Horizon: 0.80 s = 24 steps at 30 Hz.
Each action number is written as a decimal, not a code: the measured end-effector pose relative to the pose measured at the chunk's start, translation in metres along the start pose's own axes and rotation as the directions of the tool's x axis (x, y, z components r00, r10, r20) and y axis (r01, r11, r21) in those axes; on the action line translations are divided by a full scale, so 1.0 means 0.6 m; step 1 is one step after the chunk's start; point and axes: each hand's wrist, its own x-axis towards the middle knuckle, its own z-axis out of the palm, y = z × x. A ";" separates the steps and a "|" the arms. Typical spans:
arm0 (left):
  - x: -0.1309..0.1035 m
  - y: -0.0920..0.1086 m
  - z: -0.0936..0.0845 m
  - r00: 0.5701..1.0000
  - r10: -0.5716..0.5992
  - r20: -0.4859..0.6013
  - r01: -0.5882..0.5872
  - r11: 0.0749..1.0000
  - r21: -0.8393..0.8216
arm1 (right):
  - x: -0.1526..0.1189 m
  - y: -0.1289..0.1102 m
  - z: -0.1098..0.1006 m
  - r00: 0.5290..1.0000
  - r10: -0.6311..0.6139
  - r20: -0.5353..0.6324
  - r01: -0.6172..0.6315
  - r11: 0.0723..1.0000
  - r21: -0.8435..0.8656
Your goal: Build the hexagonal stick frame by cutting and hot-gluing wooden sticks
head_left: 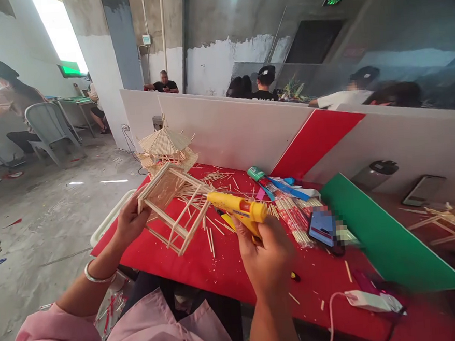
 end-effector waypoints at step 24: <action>0.010 0.019 -0.057 0.895 -0.431 -0.116 0.281 0.746 -0.603 | -0.024 0.003 0.007 0.793 0.597 0.119 -0.600 0.735 0.316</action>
